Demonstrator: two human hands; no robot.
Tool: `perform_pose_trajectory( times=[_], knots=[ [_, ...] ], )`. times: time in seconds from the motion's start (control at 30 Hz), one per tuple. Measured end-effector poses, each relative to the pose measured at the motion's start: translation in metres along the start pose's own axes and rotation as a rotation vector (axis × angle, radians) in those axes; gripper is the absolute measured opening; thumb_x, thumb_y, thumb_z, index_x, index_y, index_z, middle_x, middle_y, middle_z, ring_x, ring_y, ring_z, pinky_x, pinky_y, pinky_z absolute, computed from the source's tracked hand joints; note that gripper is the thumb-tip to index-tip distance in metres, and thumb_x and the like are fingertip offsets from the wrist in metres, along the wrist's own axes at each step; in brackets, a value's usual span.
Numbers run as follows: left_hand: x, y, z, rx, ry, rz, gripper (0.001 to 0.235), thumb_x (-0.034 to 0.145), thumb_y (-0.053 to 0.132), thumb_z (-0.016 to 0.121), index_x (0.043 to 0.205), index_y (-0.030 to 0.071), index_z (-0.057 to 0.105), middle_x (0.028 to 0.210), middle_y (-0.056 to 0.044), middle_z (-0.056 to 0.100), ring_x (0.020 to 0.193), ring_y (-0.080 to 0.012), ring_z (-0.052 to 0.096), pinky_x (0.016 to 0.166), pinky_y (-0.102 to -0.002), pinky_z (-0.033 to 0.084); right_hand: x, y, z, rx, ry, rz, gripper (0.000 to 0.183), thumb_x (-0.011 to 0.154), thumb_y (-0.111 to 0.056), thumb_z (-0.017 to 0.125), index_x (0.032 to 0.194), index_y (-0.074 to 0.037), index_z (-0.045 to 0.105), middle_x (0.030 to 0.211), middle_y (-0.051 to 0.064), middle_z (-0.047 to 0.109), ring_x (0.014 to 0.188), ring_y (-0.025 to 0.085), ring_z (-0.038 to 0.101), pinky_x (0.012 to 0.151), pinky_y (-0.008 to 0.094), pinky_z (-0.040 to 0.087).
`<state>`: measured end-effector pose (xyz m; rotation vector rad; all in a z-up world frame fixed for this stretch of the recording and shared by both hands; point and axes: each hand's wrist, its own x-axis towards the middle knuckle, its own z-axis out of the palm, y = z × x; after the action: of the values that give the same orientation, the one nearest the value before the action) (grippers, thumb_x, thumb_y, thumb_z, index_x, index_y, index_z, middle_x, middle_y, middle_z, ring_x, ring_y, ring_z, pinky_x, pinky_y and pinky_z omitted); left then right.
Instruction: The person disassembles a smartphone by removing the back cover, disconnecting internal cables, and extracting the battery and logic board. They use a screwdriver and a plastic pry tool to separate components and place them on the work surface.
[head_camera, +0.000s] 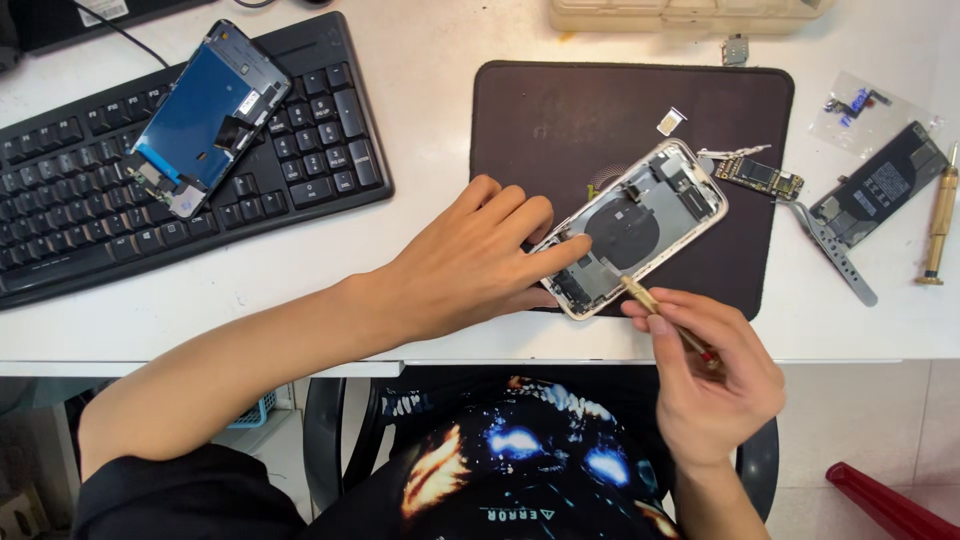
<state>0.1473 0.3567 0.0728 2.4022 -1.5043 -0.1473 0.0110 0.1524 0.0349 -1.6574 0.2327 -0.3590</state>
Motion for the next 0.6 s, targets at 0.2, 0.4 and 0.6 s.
perform_pose_trajectory(
  times=[0.2,0.4,0.6],
  knots=[
    [0.006,-0.013,-0.005,-0.200,0.024,0.063,0.045,0.082,0.037,0.082,0.118,0.014,0.066,0.111,-0.007,0.053,0.109,-0.0271,0.051,0.095,-0.046,0.041,0.007,-0.001,-0.014,-0.021,-0.106,0.022,0.013,0.088,0.014,0.070,0.099,0.008,0.068,0.108,0.022,0.069,0.098,0.026,0.075,0.087,0.032,0.066],
    [0.009,-0.017,-0.010,-0.337,0.016,0.070,0.040,0.080,0.028,0.085,0.112,0.014,0.066,0.136,-0.009,0.055,0.131,-0.0304,0.050,0.104,-0.046,0.041,0.005,-0.002,-0.001,-0.111,-0.054,-0.058,0.014,0.086,0.012,0.076,0.096,0.006,0.068,0.104,0.020,0.072,0.092,0.022,0.074,0.079,0.025,0.062],
    [0.011,-0.026,-0.011,-0.408,-0.013,0.087,0.035,0.080,0.022,0.086,0.109,0.014,0.068,0.133,-0.005,0.060,0.128,-0.0265,0.054,0.106,-0.044,0.041,0.008,-0.006,0.010,-0.287,-0.058,-0.260,0.018,0.085,0.009,0.080,0.097,0.005,0.067,0.102,0.016,0.073,0.092,0.024,0.073,0.080,0.030,0.058]
  ],
)
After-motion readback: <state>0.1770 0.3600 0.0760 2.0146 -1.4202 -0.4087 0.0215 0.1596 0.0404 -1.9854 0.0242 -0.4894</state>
